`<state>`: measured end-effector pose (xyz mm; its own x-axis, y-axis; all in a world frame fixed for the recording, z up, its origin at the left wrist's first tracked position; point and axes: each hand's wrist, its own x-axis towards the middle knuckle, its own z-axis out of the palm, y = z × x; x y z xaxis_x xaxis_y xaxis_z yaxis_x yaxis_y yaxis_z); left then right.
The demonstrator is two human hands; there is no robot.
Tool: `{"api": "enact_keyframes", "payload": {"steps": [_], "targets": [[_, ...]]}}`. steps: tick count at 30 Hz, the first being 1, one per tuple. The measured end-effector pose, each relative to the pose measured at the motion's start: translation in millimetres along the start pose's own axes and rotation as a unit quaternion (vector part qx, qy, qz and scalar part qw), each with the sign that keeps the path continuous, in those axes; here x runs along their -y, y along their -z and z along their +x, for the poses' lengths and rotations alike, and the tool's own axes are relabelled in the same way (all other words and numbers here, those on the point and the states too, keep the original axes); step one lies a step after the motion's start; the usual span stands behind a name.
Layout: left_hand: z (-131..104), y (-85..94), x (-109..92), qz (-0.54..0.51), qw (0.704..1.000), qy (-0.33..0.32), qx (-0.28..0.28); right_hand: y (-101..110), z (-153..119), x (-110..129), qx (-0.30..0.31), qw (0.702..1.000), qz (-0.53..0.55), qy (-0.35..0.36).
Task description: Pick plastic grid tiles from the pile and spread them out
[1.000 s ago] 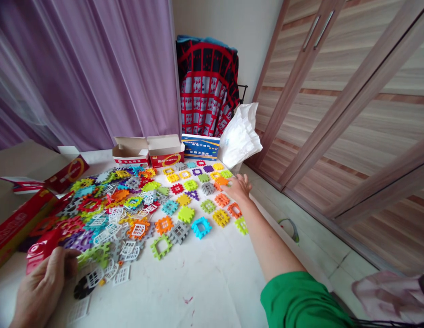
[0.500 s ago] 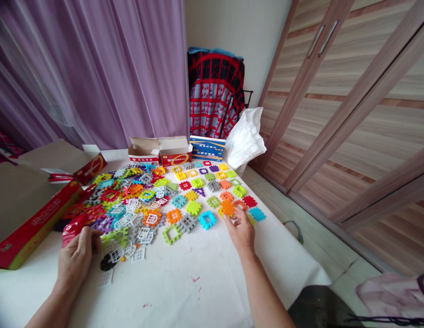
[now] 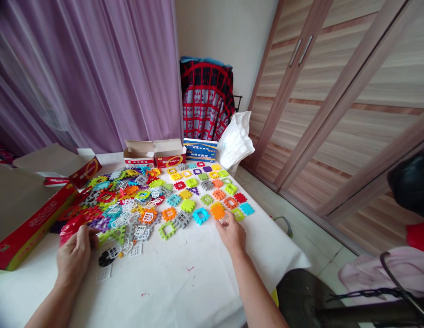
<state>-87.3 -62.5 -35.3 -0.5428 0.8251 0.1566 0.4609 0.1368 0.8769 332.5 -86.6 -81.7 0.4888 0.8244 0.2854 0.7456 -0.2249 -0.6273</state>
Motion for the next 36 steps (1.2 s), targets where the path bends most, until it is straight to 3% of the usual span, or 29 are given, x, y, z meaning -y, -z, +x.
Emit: {"api": "enact_keyframes", "payload": {"steps": [6,9,12,14,17,20,23,31,36], "targets": [[5.9,-3.9,10.1,0.067,0.997,-0.011,-0.019,1.3,-0.2,2.4,0.012,1.000,-0.015,0.004],[1.2,-6.4,8.4,0.120,0.987,-0.104,-0.037,1.1,-0.7,0.1,0.016,1.000,-0.014,0.003],[-5.9,-15.5,-4.9,0.198,0.944,-0.263,0.038,-1.3,0.3,-1.8,0.012,1.000,-0.005,0.009],[-10.9,-28.1,-18.6,0.251,0.911,-0.305,0.118,-3.4,1.2,-1.9,-0.001,1.000,0.014,0.026],[-17.5,-54.6,-38.3,0.280,0.891,-0.313,0.172,-5.6,1.8,-1.5,-0.005,0.998,0.047,0.040],[-19.2,-79.1,-50.3,0.317,0.885,-0.280,0.196,-6.2,1.8,-2.3,-0.005,0.998,0.051,0.040],[-12.9,-89.5,-54.0,0.332,0.886,-0.246,0.209,-5.4,1.9,-4.4,-0.003,0.997,0.060,0.047],[20.3,-62.4,-42.7,0.264,0.926,-0.166,0.211,-4.8,2.2,-8.5,0.006,0.996,0.079,0.042],[31.7,-37.0,-29.6,0.241,0.936,-0.178,0.185,-4.4,1.7,-5.8,-0.001,0.993,0.100,0.061]]}}
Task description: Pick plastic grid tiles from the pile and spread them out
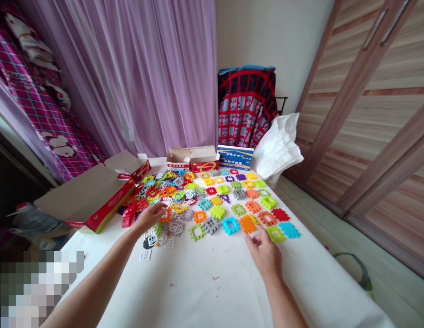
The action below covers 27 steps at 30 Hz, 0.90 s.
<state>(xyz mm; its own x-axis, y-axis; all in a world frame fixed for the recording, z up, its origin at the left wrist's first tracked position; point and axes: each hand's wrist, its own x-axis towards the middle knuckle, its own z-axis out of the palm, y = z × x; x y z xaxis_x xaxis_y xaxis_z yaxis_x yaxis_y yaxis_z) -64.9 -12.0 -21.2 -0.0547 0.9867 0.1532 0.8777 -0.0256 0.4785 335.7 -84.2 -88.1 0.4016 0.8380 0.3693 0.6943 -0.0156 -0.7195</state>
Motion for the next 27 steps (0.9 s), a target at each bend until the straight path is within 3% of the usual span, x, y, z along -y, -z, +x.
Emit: {"api": "enact_keyframes", "payload": {"steps": [4,8,11,14,17,19,23,27], "targets": [[-11.5,9.5,20.4,0.035,0.997,0.018,-0.063,1.3,-2.0,2.8,-0.008,1.000,0.020,0.022],[-27.5,6.7,27.6,0.050,0.997,0.034,-0.055,-4.2,-11.2,17.1,-0.003,0.997,0.033,0.066],[-36.3,-1.3,18.9,0.054,0.997,0.031,-0.036,-20.9,-18.9,51.0,0.050,0.989,0.035,0.133],[-39.5,-8.4,5.4,0.044,0.998,0.028,-0.025,-48.8,-19.2,101.8,0.122,0.975,0.014,0.183],[-39.2,-10.8,-3.4,0.013,0.999,0.034,-0.026,-79.9,-12.0,147.2,0.169,0.968,-0.015,0.186],[-39.3,-10.0,-4.6,-0.021,0.998,0.044,-0.037,-97.2,-8.4,163.3,0.191,0.964,-0.024,0.181],[-43.5,-9.1,-1.3,-0.127,0.987,0.078,-0.052,-115.7,-16.8,160.5,0.203,0.959,0.011,0.197],[-49.8,-13.6,-4.5,-0.265,0.957,0.113,-0.016,-117.0,-35.4,147.6,0.160,0.940,0.075,0.291]]}}
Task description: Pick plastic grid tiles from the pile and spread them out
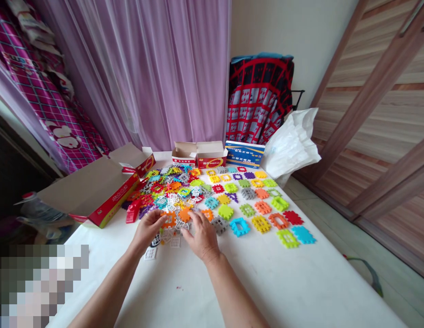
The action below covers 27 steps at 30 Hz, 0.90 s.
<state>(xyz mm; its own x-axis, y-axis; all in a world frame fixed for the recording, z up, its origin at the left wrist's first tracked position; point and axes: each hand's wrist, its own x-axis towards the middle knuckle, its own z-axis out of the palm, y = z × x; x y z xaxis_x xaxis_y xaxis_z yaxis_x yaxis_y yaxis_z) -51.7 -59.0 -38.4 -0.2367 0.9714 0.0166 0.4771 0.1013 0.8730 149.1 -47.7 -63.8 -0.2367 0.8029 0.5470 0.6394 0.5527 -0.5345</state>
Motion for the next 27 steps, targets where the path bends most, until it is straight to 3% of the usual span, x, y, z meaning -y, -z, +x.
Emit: {"api": "enact_keyframes", "payload": {"steps": [4,9,16,20,23,27], "targets": [[-6.7,-10.0,-9.7,-0.104,0.991,0.040,0.070,3.4,-5.7,5.0,-0.011,0.999,-0.003,0.049],[-12.6,-19.7,-23.9,-0.166,0.975,0.068,0.134,20.1,-4.5,6.8,0.050,0.997,-0.008,0.058],[-13.8,-36.0,-36.7,-0.207,0.965,0.058,0.150,52.0,0.1,-1.9,0.094,0.993,-0.042,0.061],[-12.1,-41.6,-45.8,-0.194,0.967,0.029,0.162,63.4,0.9,-15.2,0.078,0.994,-0.046,0.066],[-8.9,-35.3,-42.2,-0.165,0.982,-0.009,0.092,74.8,-3.9,-36.2,0.019,0.997,-0.041,0.064],[-6.3,-16.5,-14.7,-0.038,0.989,-0.070,-0.123,93.3,-13.5,-77.4,-0.077,0.995,-0.060,-0.031]]}}
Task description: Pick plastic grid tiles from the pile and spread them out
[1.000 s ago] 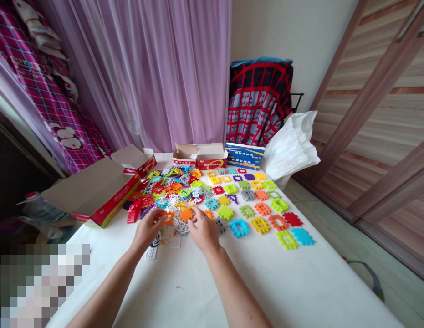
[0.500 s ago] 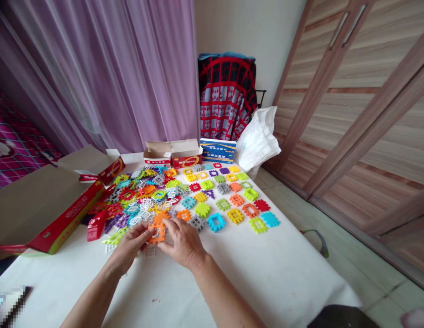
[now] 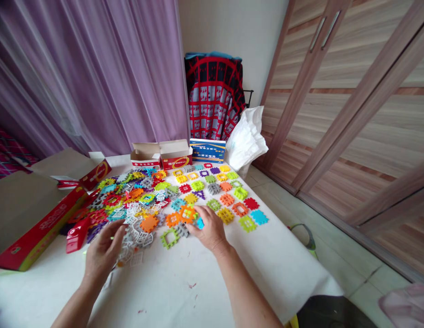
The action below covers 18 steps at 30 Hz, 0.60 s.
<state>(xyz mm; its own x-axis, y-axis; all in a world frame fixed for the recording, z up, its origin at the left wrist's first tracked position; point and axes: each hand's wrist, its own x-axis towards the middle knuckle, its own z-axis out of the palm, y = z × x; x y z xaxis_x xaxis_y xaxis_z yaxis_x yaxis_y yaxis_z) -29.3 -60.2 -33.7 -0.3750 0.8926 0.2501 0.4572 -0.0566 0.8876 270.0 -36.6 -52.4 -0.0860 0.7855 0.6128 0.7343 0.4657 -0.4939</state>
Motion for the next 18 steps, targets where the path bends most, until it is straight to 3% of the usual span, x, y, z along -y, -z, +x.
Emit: {"api": "enact_keyframes", "payload": {"steps": [3,6,18], "targets": [[-0.9,13.4,21.6,0.048,0.997,-0.011,-0.066,4.4,-2.3,-26.9,-0.019,0.997,-0.036,-0.067],[-1.0,18.2,32.8,0.045,0.994,-0.016,-0.099,3.3,-3.7,-39.1,-0.035,0.993,-0.064,-0.093],[3.4,13.0,30.5,-0.002,0.997,0.020,-0.075,3.5,-7.7,-39.5,-0.042,0.993,-0.071,-0.090]]}}
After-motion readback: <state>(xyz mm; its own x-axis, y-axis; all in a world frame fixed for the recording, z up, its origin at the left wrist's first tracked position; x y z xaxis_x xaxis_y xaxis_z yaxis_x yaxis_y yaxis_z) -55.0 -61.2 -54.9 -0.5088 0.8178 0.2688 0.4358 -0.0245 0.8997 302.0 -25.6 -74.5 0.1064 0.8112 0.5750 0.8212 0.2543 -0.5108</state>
